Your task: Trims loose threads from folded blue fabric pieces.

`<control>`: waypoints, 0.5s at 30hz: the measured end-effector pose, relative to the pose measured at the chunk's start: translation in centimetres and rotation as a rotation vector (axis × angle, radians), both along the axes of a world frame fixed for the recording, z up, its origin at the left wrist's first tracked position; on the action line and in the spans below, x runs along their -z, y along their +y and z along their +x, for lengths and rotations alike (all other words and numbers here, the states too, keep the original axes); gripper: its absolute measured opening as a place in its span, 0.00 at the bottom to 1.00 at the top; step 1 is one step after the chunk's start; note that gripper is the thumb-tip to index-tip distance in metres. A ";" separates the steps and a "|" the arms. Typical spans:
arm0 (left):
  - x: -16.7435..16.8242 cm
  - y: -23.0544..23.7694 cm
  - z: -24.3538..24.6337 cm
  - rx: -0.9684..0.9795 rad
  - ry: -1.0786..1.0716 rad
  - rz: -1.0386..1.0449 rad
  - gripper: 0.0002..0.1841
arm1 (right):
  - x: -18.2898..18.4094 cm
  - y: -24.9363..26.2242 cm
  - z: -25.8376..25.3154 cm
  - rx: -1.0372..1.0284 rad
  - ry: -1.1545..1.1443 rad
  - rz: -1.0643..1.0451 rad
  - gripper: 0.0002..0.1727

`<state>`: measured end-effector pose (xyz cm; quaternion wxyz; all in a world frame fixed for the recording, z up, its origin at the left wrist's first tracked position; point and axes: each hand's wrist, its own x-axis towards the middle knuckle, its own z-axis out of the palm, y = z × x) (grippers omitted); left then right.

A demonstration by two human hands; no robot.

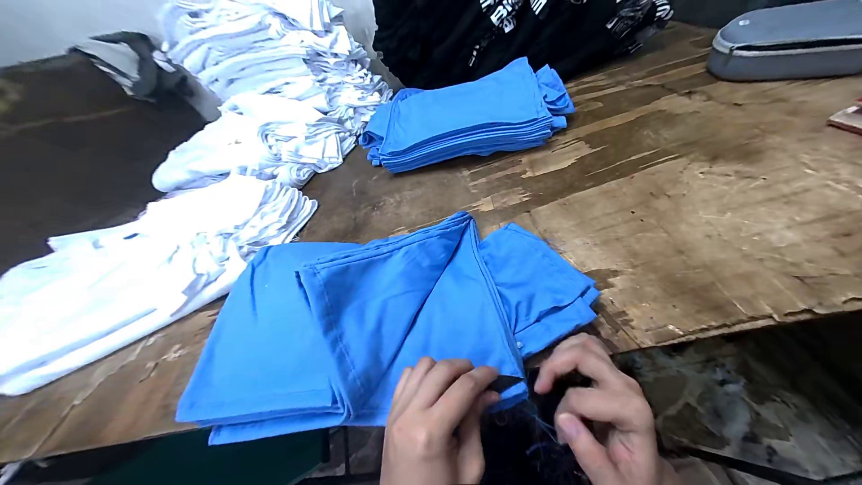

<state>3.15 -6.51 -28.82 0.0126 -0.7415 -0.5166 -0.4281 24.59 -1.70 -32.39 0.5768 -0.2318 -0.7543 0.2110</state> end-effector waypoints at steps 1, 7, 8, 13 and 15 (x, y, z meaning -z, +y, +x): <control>-0.2 -0.1 -0.1 0.009 -0.011 -0.035 0.09 | 0.2 -0.1 0.1 0.064 -0.029 0.023 0.20; -0.6 -0.3 -1.1 0.071 -0.123 -0.155 0.08 | -0.2 -1.5 -3.4 0.313 -0.122 0.063 0.20; -0.8 0.0 -1.3 0.094 -0.155 -0.144 0.09 | -0.1 -1.3 -4.4 0.286 -0.069 0.070 0.14; -1.3 1.6 -1.6 0.100 -0.329 -0.150 0.06 | -1.6 0.6 -6.6 -0.098 0.373 -0.302 0.11; -1.4 2.1 -1.6 0.094 -0.399 -0.187 0.06 | -1.3 0.9 -6.1 -0.068 0.209 -0.214 0.27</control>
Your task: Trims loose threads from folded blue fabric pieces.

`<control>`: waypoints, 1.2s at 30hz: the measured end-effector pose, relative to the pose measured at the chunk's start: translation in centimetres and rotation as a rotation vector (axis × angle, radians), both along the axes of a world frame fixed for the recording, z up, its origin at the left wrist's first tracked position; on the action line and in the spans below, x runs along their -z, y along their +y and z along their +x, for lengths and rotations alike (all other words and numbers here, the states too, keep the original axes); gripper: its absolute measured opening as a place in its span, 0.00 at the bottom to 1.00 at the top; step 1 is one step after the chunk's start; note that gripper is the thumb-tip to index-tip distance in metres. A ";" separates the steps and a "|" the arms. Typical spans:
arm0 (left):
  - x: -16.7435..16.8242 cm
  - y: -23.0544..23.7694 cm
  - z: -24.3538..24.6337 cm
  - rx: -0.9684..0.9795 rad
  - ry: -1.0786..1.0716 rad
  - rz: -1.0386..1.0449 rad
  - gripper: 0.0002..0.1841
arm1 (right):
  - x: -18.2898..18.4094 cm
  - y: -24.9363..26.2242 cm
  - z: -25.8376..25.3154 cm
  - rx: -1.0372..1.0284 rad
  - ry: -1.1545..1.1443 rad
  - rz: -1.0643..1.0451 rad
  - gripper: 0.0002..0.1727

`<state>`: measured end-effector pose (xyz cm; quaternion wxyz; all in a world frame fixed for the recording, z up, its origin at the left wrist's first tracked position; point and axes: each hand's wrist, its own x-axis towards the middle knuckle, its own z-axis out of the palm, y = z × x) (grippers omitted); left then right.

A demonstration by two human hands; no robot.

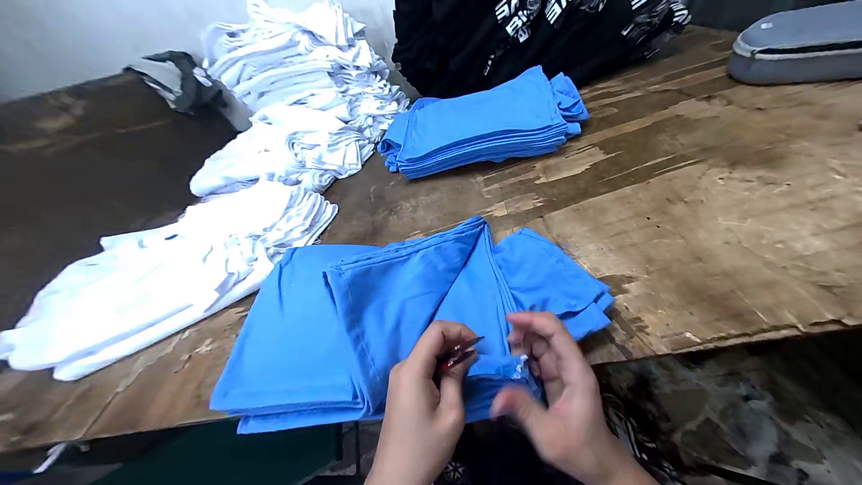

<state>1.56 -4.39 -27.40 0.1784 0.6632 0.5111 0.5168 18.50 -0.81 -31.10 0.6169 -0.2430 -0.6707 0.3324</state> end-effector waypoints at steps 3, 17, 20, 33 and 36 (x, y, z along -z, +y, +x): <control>0.2 -0.1 -0.2 0.031 -0.037 -0.025 0.12 | 1.0 -1.4 1.5 0.383 -0.273 0.357 0.09; 2.6 -2.3 -0.7 -0.254 0.661 0.677 0.09 | 2.0 -3.7 3.6 0.347 -0.297 0.472 0.04; 2.4 -2.4 0.0 -0.266 0.679 0.695 0.09 | 2.0 -3.8 3.9 0.340 -0.292 0.471 0.04; -0.7 -0.4 -3.4 -0.150 0.550 0.275 0.09 | 3.2 -2.2 4.8 0.428 -0.371 0.367 0.21; -3.6 -0.1 -7.5 -0.660 0.356 0.370 0.14 | 3.0 -1.5 4.1 0.459 -0.411 0.317 0.20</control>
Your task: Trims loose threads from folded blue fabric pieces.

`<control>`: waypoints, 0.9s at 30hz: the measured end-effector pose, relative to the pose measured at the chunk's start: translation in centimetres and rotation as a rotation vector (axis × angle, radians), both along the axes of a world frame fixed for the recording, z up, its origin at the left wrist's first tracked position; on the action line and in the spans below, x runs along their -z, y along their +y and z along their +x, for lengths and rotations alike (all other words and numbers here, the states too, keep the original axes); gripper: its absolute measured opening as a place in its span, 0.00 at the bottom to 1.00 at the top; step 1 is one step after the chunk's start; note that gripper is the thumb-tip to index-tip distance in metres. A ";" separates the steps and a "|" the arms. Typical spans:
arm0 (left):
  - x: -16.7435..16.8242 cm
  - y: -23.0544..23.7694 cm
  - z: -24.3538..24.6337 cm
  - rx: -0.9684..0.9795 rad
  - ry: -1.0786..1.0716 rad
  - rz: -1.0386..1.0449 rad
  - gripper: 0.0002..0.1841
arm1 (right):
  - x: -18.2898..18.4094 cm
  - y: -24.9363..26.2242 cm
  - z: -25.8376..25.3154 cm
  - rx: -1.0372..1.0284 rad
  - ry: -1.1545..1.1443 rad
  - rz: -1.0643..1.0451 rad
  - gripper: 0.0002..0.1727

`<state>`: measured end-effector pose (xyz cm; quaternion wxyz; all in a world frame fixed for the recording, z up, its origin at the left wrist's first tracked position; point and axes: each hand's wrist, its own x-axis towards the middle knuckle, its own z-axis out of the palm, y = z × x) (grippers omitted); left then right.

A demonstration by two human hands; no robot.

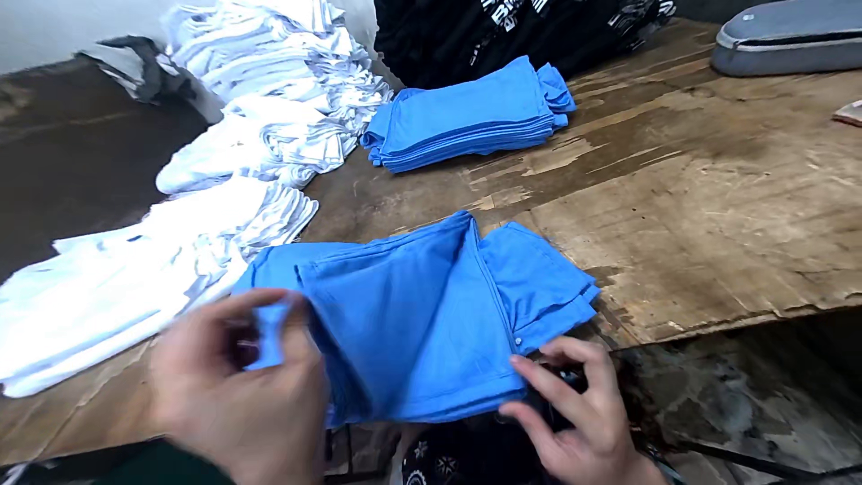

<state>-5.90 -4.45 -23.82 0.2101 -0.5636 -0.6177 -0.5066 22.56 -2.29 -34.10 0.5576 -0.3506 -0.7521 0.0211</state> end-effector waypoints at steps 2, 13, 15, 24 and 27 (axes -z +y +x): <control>-0.9 -0.2 0.9 -0.043 -0.016 0.054 0.21 | -0.1 0.4 0.1 -0.075 0.026 0.009 0.08; 2.9 -1.0 6.4 0.293 -0.005 -0.197 0.18 | -5.2 -0.6 4.0 -0.271 -0.333 -0.310 0.26; 2.9 -0.8 7.0 0.293 -0.014 -0.193 0.18 | -4.4 -0.4 0.5 -0.088 -0.126 -0.138 0.19; 3.8 -1.7 5.8 0.369 -0.009 -0.247 0.19 | -6.4 1.0 5.9 -0.634 -0.500 -0.488 0.12; 3.8 -2.3 6.3 0.415 0.025 -0.284 0.20 | -7.9 0.2 7.8 -0.509 -0.768 -0.746 0.18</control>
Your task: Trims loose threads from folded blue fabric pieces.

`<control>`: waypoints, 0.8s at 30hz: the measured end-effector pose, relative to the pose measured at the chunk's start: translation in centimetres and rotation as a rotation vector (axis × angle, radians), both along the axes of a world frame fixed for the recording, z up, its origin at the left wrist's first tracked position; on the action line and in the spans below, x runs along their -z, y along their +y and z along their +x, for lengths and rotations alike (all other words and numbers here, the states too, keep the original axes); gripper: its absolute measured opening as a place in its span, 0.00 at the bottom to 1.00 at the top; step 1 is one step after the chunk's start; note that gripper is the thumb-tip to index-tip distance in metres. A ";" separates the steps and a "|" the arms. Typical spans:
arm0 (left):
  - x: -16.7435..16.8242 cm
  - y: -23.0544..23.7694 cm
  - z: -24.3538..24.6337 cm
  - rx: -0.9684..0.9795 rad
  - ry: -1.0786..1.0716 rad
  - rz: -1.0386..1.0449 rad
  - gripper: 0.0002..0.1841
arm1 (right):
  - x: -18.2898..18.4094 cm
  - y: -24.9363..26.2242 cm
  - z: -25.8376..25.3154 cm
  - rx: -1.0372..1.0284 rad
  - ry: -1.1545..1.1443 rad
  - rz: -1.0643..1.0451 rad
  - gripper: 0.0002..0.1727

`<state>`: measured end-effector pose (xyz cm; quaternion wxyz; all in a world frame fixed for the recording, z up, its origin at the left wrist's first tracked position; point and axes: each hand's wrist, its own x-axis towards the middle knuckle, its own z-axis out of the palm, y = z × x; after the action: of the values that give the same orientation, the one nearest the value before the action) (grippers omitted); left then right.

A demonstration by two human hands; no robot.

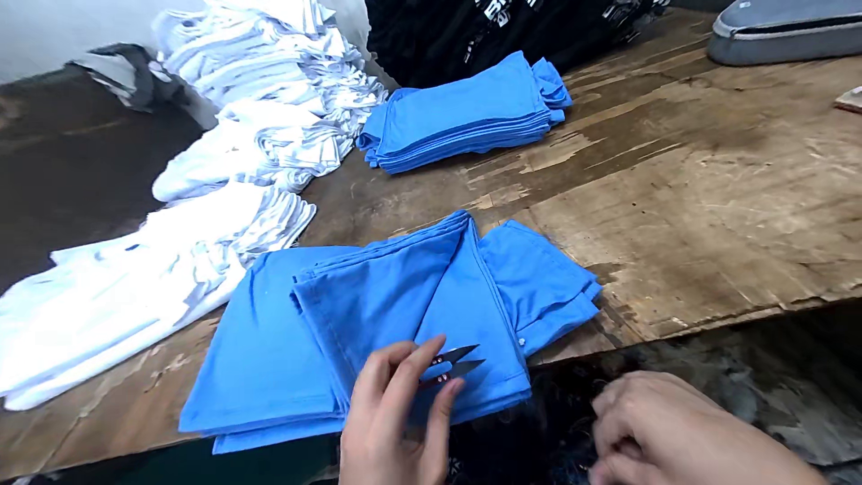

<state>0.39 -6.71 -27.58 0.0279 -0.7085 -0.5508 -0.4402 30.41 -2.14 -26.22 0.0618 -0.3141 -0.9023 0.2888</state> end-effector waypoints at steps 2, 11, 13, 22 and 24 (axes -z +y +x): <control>-0.1 0.0 0.9 0.034 0.043 -0.009 0.21 | 1.4 -0.8 -1.5 0.294 0.223 0.136 0.20; -1.0 0.1 3.8 0.033 0.426 0.143 0.10 | 5.8 -0.8 -6.3 0.594 0.817 0.283 0.07; -0.9 0.2 4.2 0.028 0.489 0.152 0.12 | 5.9 -1.0 -6.8 0.616 0.880 0.308 0.06; 0.2 0.7 3.4 0.087 0.196 0.049 0.11 | 2.9 -2.3 -6.0 0.471 0.887 0.442 0.11; 0.4 1.2 2.4 0.026 0.102 0.025 0.14 | 0.5 -3.1 -5.5 0.346 0.991 0.499 0.09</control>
<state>2.79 -5.52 -27.93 0.0589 -0.7367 -0.5340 -0.4107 24.93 -5.27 -26.73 0.5952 -0.2605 -0.7419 0.1657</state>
